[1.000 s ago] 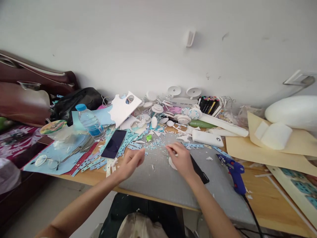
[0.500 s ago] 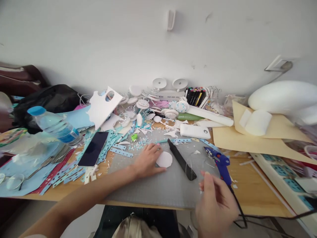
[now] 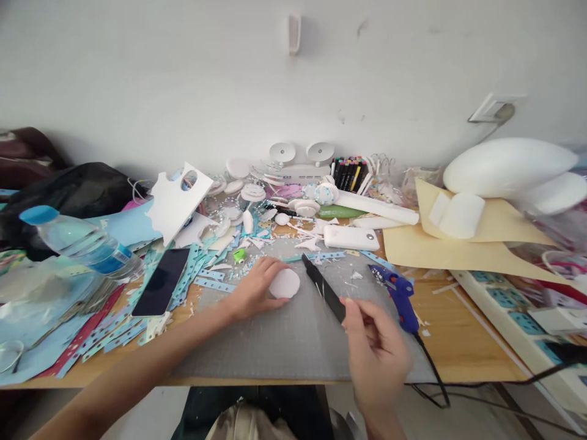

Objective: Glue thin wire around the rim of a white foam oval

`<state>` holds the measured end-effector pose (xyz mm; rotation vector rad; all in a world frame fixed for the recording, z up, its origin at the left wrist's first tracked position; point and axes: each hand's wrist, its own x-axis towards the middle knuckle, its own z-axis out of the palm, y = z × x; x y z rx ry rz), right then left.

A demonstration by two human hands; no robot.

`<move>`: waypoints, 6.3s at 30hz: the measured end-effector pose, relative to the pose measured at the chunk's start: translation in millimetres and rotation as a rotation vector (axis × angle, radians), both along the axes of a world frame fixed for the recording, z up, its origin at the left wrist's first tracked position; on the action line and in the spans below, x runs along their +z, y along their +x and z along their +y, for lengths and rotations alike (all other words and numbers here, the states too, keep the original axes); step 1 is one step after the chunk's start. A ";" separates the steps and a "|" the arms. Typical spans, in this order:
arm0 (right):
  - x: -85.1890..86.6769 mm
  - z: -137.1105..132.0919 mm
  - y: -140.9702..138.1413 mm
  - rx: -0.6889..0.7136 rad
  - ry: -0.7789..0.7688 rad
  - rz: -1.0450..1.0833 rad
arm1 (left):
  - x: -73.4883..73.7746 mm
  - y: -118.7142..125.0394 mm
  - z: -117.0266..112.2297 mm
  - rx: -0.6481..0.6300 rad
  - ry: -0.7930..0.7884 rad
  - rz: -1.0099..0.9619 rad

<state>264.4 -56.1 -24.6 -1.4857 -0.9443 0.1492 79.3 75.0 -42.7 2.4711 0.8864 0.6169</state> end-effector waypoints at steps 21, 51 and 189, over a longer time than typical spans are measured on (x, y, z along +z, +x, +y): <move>-24.9 22.5 -81.5 1.053 -0.403 0.284 | 21.5 -106.3 -88.8 0.089 -0.650 -0.482; -18.8 7.3 -4.3 0.483 -0.292 -0.843 | 22.2 -91.1 -103.8 0.266 -0.663 -0.386; -15.2 51.7 -71.1 0.963 -0.712 1.057 | 26.0 -120.2 -66.0 0.107 -0.968 -0.709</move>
